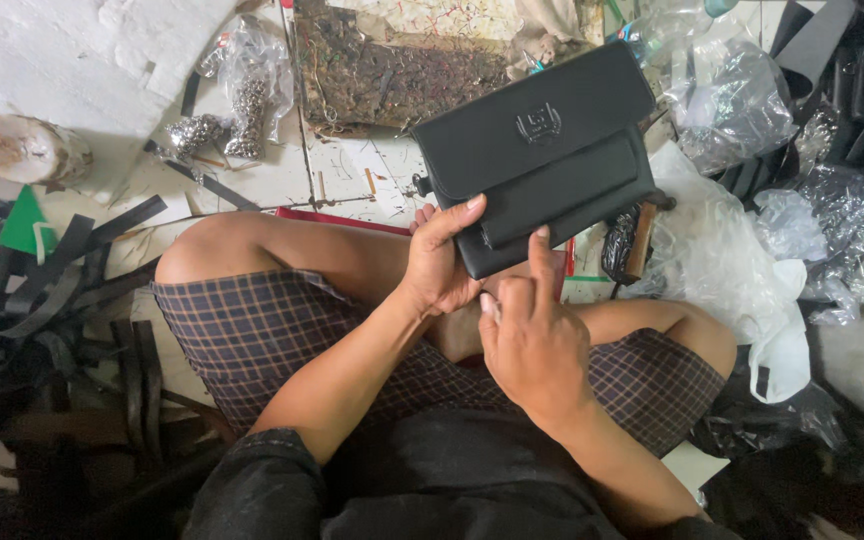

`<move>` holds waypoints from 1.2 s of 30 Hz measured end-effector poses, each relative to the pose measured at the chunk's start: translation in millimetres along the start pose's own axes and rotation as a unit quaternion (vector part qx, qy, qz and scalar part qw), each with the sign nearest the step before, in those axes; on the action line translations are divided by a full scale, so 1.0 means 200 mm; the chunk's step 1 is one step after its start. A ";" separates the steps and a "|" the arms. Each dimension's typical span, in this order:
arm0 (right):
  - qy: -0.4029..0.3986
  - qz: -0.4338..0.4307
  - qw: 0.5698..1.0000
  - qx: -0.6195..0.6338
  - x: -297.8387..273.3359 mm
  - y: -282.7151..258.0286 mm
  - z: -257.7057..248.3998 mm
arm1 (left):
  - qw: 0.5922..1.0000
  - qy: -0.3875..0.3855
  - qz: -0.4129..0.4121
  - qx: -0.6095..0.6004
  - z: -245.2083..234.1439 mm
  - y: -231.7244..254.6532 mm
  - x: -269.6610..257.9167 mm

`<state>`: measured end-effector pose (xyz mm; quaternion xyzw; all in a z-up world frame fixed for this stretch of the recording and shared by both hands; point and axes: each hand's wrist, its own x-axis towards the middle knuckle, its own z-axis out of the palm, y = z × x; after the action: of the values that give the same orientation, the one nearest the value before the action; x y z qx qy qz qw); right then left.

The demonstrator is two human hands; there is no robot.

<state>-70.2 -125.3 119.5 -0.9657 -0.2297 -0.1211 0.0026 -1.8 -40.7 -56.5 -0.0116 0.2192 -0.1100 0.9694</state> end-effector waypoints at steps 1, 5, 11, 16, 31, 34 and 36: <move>-0.001 -0.021 0.999 -0.037 0.01 -0.01 -0.01 | 1.000 -0.004 0.012 0.016 -0.09 -0.01 0.05; -0.036 -0.094 0.993 0.056 0.03 0.04 -0.04 | 1.000 -0.007 0.012 0.017 0.26 0.07 -0.17; 0.068 -0.166 0.906 0.384 -0.06 0.24 -0.05 | 1.000 0.004 0.006 -0.005 0.22 0.06 -0.16; 0.063 0.007 0.979 0.192 -0.03 0.17 -0.04 | 1.000 0.016 0.015 -0.004 0.27 0.06 -0.20; 0.217 0.289 0.793 0.491 -0.05 0.49 0.14 | 0.993 -0.048 -0.101 0.034 0.20 0.08 -0.19; 0.167 0.337 0.688 0.621 -0.07 0.62 0.20 | 0.993 -0.043 -0.078 0.075 0.13 0.02 -0.15; 0.137 0.326 0.616 0.704 -0.08 0.67 0.23 | 0.992 -0.041 -0.033 0.113 0.19 0.02 -0.16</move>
<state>-14.0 -250.0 78.3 -0.6512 0.0881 -0.0448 0.7524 -13.3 -30.8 -8.9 0.0864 0.1648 -0.1653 0.9685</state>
